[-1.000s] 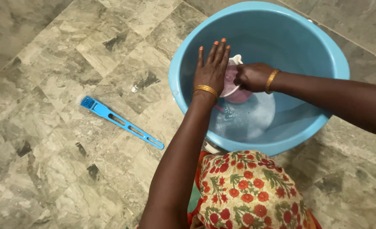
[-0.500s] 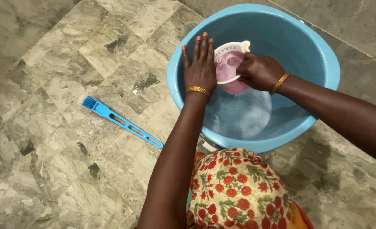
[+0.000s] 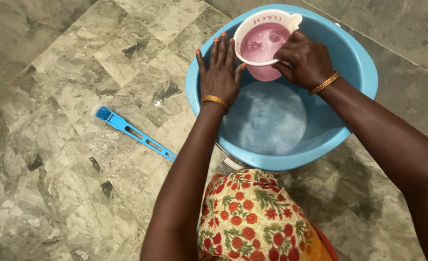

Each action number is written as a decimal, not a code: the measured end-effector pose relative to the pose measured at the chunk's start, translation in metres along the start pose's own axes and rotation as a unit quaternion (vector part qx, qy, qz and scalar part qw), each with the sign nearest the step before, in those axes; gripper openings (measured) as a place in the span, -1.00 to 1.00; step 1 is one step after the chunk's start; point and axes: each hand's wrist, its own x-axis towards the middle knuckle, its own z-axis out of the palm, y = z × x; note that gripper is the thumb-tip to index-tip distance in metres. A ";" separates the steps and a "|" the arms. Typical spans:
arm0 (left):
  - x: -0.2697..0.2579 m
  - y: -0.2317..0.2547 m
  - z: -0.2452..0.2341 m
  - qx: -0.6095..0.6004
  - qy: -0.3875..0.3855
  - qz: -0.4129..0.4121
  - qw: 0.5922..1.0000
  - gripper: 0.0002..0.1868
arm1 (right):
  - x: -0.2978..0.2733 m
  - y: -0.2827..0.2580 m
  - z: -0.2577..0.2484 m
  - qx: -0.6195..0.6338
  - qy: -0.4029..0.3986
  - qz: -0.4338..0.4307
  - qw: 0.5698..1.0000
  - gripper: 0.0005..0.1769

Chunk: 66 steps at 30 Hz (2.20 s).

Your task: The person cleans a small pink mug using a blue brush and then rinses it in a blue bucket filled with soapy water by hand.

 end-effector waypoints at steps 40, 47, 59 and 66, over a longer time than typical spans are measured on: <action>-0.042 -0.022 -0.023 -0.141 0.072 0.039 0.987 -0.34 | -0.012 0.002 0.007 -0.083 0.052 0.044 0.994 -0.88; -0.030 -0.024 -0.018 -0.156 0.071 0.014 0.985 -0.35 | -0.017 -0.003 0.003 -0.085 0.032 0.057 0.994 -0.86; -0.006 -0.029 -0.011 -0.195 0.043 0.035 0.979 -0.40 | -0.011 -0.014 0.000 -0.071 0.014 0.063 0.995 -0.87; -0.005 -0.030 -0.009 -0.210 0.040 0.070 0.974 -0.45 | -0.011 -0.013 -0.002 -0.074 0.005 0.074 0.995 -0.86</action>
